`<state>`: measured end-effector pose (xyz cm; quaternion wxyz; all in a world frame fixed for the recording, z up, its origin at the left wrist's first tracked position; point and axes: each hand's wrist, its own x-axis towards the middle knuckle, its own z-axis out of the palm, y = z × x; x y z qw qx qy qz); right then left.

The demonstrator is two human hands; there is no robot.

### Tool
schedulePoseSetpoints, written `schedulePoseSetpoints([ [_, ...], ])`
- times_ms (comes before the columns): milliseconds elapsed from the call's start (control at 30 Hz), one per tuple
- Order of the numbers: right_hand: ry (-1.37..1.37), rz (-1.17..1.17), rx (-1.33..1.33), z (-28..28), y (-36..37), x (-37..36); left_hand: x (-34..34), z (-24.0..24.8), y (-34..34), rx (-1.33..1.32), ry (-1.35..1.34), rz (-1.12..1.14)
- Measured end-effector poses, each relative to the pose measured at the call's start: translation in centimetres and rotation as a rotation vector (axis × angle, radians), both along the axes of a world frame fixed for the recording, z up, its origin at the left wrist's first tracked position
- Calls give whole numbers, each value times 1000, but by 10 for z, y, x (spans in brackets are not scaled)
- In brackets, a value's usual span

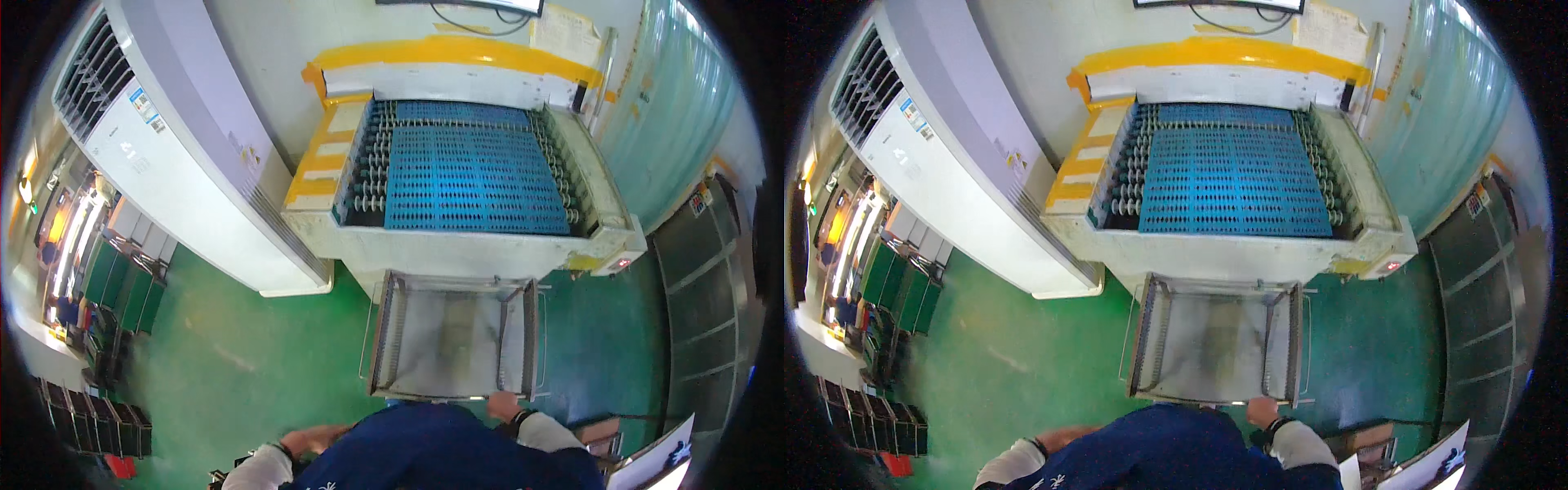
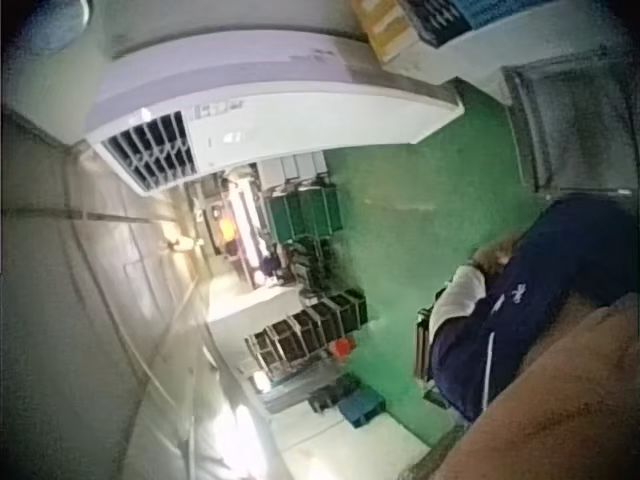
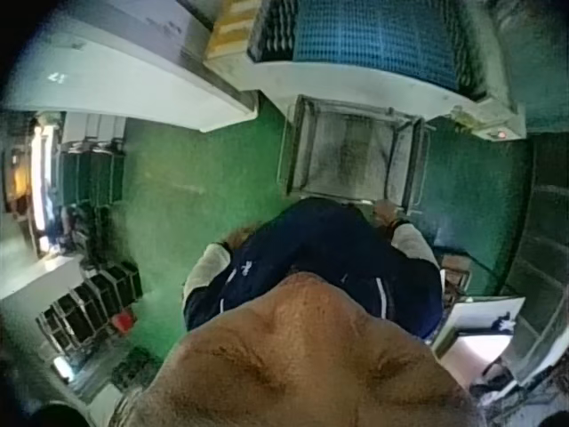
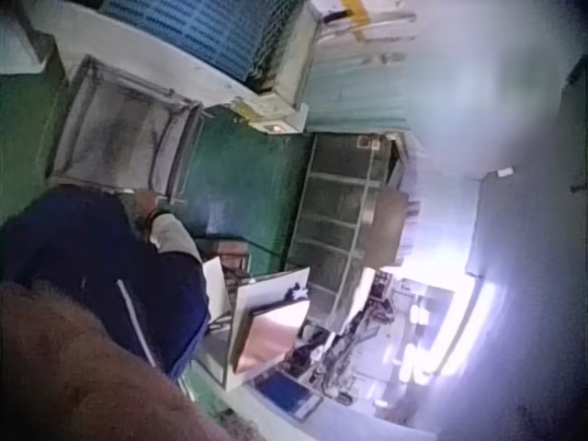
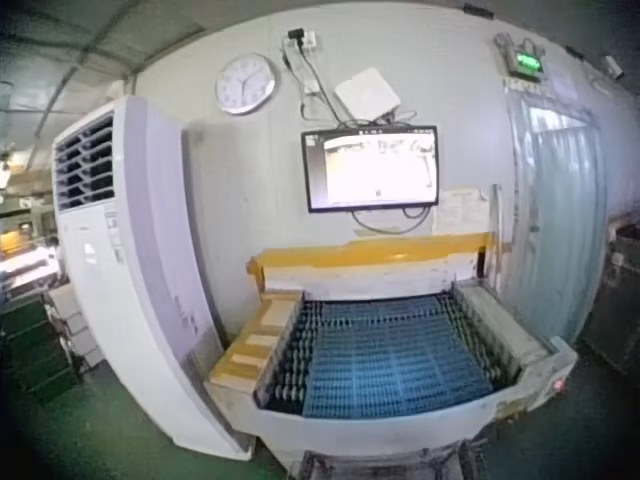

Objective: Assembling and organizing metal rack frames and rods in a fabrication facility.

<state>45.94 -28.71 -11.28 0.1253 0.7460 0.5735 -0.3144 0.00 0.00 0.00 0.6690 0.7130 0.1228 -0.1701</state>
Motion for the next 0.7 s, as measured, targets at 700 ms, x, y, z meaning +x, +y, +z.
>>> schedulePoseSetpoints([
  [700,0,-510,-25,7,7,-6,164,-94,71,485,449,680],
])
